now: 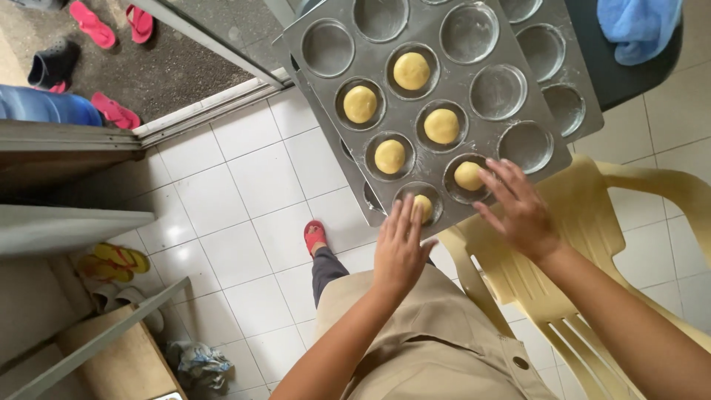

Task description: Dividing dough from a large mass, rolling it into uniform balls, and placing them into muffin tins for baking.

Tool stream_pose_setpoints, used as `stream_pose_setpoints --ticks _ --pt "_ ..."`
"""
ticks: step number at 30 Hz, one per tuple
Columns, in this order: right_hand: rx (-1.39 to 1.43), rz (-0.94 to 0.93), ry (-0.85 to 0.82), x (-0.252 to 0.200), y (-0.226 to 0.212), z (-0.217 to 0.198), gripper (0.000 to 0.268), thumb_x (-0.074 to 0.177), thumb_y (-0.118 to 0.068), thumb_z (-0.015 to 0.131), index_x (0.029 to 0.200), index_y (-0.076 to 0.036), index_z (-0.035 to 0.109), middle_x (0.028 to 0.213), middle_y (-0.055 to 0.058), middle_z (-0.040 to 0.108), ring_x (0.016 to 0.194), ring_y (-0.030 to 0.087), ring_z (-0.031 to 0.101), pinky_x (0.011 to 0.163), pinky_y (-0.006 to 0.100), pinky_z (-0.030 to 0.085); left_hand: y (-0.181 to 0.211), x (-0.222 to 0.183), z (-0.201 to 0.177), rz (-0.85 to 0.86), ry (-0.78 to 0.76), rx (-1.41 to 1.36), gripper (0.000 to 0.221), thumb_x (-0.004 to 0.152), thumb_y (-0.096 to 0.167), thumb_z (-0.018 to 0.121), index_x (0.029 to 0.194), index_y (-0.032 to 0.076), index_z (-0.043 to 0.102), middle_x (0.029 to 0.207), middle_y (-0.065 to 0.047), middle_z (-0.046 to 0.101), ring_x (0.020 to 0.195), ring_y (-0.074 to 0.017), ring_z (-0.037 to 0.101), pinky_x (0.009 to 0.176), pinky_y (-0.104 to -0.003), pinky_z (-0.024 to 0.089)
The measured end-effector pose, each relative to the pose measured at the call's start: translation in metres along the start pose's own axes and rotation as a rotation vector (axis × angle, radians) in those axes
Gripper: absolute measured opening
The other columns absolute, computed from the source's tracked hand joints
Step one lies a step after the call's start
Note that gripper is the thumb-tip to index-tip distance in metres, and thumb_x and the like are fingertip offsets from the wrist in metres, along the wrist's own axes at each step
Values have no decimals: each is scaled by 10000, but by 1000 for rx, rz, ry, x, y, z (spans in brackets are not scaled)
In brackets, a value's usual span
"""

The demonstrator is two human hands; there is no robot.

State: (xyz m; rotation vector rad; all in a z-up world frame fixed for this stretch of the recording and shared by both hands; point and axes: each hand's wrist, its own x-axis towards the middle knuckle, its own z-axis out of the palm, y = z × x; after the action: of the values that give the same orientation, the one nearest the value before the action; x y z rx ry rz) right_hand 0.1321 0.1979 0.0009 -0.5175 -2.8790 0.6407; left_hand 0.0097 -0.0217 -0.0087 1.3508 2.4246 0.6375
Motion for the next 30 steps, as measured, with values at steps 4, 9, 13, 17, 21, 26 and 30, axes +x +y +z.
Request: stream_pose_setpoints --ticks 4,9,13,17,21,26,30 --pt "-55 -89 -82 -18 13 9 734 881 -376 703 1509 -75 473 1602 90 422 1494 314 389 1207 485 355 3 -18 4 22 -170 90 963 905 647 593 1617 86 266 1700 -76 238 1570 -259 217 1220 -496 237" --pt "-97 -178 -187 -13 24 22 818 892 -492 610 1547 -61 380 1631 106 358 1510 289 335 1212 491 294 -7 -15 35 47 -216 178 1075 856 760 520 1640 90 218 1725 -48 173 1590 -207 143 1253 -474 182" --pt "-163 -235 -216 -15 32 30 810 917 -523 540 1568 -80 351 1638 99 347 1522 262 314 1222 495 269 -12 -14 43 26 -230 200 1161 793 809 520 1646 92 194 1731 -59 146 1596 -203 120 1263 -474 157" --pt "-133 -222 -234 -14 32 32 794 925 -529 511 1574 -102 350 1649 78 341 1530 250 300 1223 498 242 -11 -9 41 20 -218 209 1171 793 823 514 1648 94 185 1730 -54 135 1596 -202 105 1268 -479 148" --pt "-164 -182 -224 -18 32 37 788 919 -557 507 1580 -157 350 1648 26 343 1526 208 307 1236 542 202 -10 -6 39 12 -243 224 1180 768 828 531 1641 112 188 1726 -53 119 1591 -210 92 1256 -486 139" --pt "-223 -192 -218 -16 30 40 793 915 -573 488 1588 -180 340 1659 10 331 1531 191 293 1241 576 168 -9 -5 42 9 -256 256 1226 731 835 564 1644 116 176 1730 -61 100 1593 -225 78 1262 -483 126" --pt "-491 -167 -314 -14 17 33 844 862 -641 486 1567 -199 346 1646 -22 328 1517 151 286 1236 558 154 -1 -2 38 5 -325 359 1248 718 840 574 1641 109 159 1725 -89 72 1585 -249 56 1258 -502 105"
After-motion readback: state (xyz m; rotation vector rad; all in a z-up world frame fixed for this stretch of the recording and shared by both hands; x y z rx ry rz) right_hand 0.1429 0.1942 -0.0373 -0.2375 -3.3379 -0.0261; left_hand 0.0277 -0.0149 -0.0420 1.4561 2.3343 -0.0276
